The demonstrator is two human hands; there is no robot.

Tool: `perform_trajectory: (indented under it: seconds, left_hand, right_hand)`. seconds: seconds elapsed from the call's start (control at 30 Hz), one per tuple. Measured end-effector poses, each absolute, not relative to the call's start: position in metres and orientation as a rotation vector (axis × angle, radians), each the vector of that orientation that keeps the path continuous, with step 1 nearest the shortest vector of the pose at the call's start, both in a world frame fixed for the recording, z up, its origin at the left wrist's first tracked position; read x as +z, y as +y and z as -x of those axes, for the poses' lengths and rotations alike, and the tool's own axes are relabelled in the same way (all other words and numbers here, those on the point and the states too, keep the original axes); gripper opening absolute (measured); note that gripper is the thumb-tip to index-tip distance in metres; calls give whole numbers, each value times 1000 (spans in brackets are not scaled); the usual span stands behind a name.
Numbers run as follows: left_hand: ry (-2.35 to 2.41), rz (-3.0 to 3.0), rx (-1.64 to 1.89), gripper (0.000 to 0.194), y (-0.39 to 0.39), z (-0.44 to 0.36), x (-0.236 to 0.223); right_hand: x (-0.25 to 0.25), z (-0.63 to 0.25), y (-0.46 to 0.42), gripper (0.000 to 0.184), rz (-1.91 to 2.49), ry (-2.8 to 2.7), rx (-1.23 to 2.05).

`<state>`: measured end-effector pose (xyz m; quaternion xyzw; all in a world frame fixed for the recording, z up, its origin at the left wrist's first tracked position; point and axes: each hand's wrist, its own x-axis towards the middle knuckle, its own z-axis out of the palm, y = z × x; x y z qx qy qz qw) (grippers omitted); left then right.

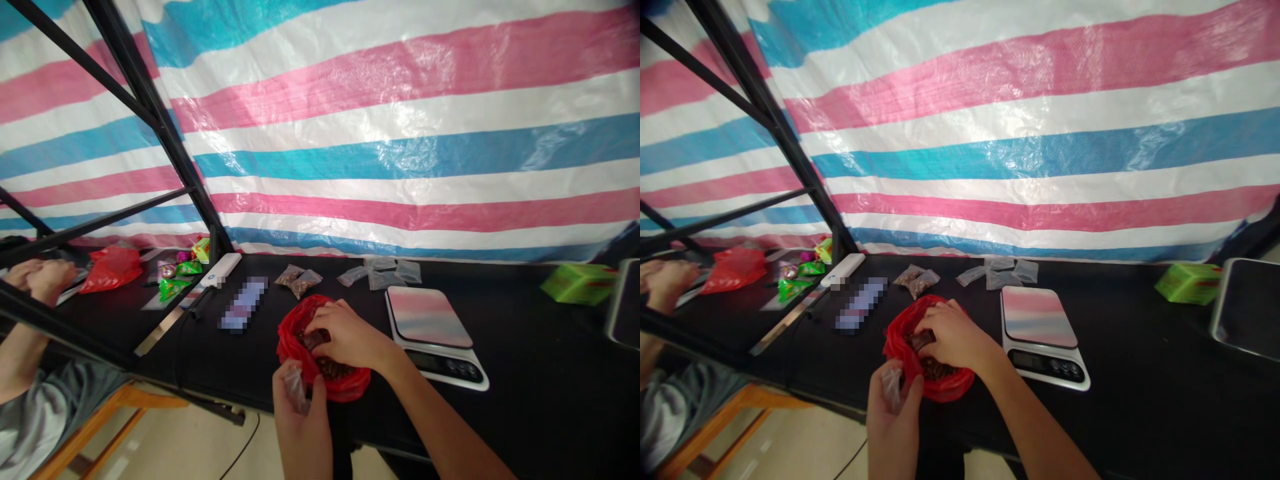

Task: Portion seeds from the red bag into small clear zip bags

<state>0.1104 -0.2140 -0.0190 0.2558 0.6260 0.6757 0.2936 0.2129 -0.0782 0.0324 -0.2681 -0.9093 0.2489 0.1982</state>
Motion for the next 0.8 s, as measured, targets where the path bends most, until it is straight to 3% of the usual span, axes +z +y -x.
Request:
perform_trajectory:
  seconds: [0.3,0.53,0.6,0.67,0.8]
  left_hand:
    - [1590,-608,1855,34,-214,-111,-31]
    - [1727,-1267,1869,52,-171,-47,34]
    - [1645,-1563,1781,52,-131,-21,55]
    - [1524,-1754,1658,39,-88,-2,67]
    - [1099,-1825,1216,43,-24,1,61]
  right_hand:
    - [33,-220,-69,19,883,-2461,758]
    - [38,-231,-63,18,869,-2149,1076]
    - [40,-231,-61,18,847,-2065,1113]
    - [40,-230,-59,20,861,-1981,1082]
    - [36,-226,-52,29,926,-1814,872]
